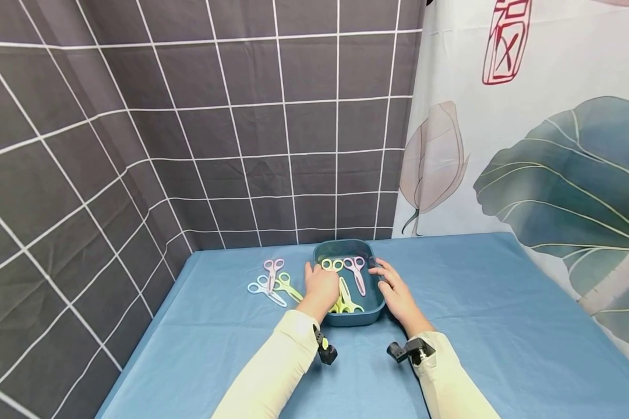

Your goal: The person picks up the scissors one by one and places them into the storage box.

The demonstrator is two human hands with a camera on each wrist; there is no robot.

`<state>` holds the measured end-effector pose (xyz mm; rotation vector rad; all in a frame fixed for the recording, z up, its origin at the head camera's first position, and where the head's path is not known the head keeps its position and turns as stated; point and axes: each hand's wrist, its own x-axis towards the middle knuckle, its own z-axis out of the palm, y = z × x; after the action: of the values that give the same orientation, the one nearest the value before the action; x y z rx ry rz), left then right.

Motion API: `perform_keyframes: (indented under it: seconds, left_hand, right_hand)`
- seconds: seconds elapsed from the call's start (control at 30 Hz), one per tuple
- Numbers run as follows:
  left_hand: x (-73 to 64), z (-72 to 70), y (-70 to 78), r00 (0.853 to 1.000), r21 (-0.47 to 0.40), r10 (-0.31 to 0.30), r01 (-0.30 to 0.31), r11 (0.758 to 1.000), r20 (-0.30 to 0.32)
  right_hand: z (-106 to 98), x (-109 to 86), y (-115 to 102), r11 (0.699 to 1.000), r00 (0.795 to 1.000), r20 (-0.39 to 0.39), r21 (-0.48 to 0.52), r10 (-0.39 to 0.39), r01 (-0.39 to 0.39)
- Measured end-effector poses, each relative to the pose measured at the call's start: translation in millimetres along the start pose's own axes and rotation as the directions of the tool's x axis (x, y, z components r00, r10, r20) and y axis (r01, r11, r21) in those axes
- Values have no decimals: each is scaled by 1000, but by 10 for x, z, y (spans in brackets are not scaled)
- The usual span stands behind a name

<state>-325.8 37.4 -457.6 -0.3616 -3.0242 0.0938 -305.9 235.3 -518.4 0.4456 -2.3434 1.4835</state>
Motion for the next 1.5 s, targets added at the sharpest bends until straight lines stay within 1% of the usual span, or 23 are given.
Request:
perform_keyframes:
  seconds: [0.1, 0.17, 0.23, 0.27, 0.33, 0.4, 0.47, 0.53, 0.57, 0.63, 0.7, 0.77, 0.83, 0.9, 0.97, 1.0, 1.07, 1.1, 1.13, 1.2, 1.3, 1.4, 1.5]
  left_hand:
    - [-30, 1, -14, 999, -24, 17, -18, 1000, -42]
    - [-48, 3, -38, 994, -50, 38, -43, 998, -101]
    - [-57, -6, -78, 983, -90, 59, -75, 993, -175]
    - [-58, -19, -106, 974, -109, 67, -93, 990, -218]
    - [-47, -57, -180, 950, -141, 75, -122, 982, -302]
    - [-30, -113, -274, 928, -186, 62, -139, 973, -367]
    - [-9, -173, -389, 904, -221, 35, -142, 965, -427]
    - [9, -220, -513, 892, -258, -8, -122, 958, -453]
    - [17, -235, -577, 889, -274, -31, -108, 956, -457]
    - [22, -258, -704, 891, -299, -79, -65, 952, -447]
    - [11, -268, -825, 904, -320, -128, -10, 947, -408]
    - [-11, -272, -942, 917, -324, -160, 35, 945, -366]
    - [-39, -274, -1058, 931, -316, -175, 69, 946, -320]
    - [-67, -264, -1172, 948, -301, -165, 79, 950, -273]
    - [-88, -234, -1288, 965, -270, -121, 55, 961, -234]
    - [-99, -214, -1344, 972, -256, -89, 32, 966, -216]
    - [-114, -158, -1450, 981, -226, -11, -34, 974, -194]
    - [-123, -126, -1497, 982, -205, 38, -77, 976, -186]
    - [-133, -95, -1540, 980, -187, 85, -118, 975, -177]
    - [-156, -45, -1608, 973, -164, 163, -190, 968, -166]
    - [-188, 13, -1667, 958, -144, 249, -269, 952, -146]
    - [-205, 56, -1692, 954, -166, 274, -292, 942, -121]
    - [-213, 110, -1710, 952, -195, 284, -303, 933, -116]
  right_hand:
    - [-4, -4, 3, 1000, 1000, -4, 3, -4, 4]
    - [-7, -10, 4, 1000, 1000, -7, 3, -6, 6]
    - [-9, -16, 8, 1000, 1000, -10, 1, -4, 4]
    - [-10, -20, 9, 1000, 1000, -13, 2, -5, 5]
    - [-11, -27, 11, 1000, 1000, -13, 3, -2, 2]
    - [-11, -31, 17, 1000, 1000, -10, 0, 0, 0]
    - [-11, -32, 19, 1000, 1000, -8, 4, 2, -2]
    - [-12, -33, 24, 1000, 1000, -4, 2, 6, -6]
    - [-13, -32, 25, 1000, 1000, -3, 3, 7, -7]
    - [-15, -35, 18, 1000, 1000, -1, 11, 11, -11]
    - [-16, -37, 13, 1000, 1000, 3, 11, 16, -16]
    - [-14, -38, 8, 1000, 1000, 1, 17, 21, -21]
    - [-10, -34, 5, 1000, 1000, -1, 14, 25, -25]
    - [-4, -23, 9, 1000, 1000, -3, 6, 24, -24]
    - [1, -10, 10, 1000, 1000, -5, 3, 19, -19]
    - [3, -5, 9, 1000, 1000, -3, 0, 18, -18]
    - [5, 2, 18, 1000, 1000, -7, 1, 14, -14]
    - [4, 2, 18, 1000, 1000, -8, 3, 15, -15]
    - [2, 0, 15, 1000, 1000, -8, 5, 19, -19]
    - [0, -3, 15, 1000, 1000, -6, 3, 24, -24]
    - [0, -4, 2, 999, 999, 6, -1, 37, -37]
    - [3, 7, -2, 999, 999, 5, 3, 38, -38]
    - [5, 14, -6, 999, 999, 6, 1, 39, -39]
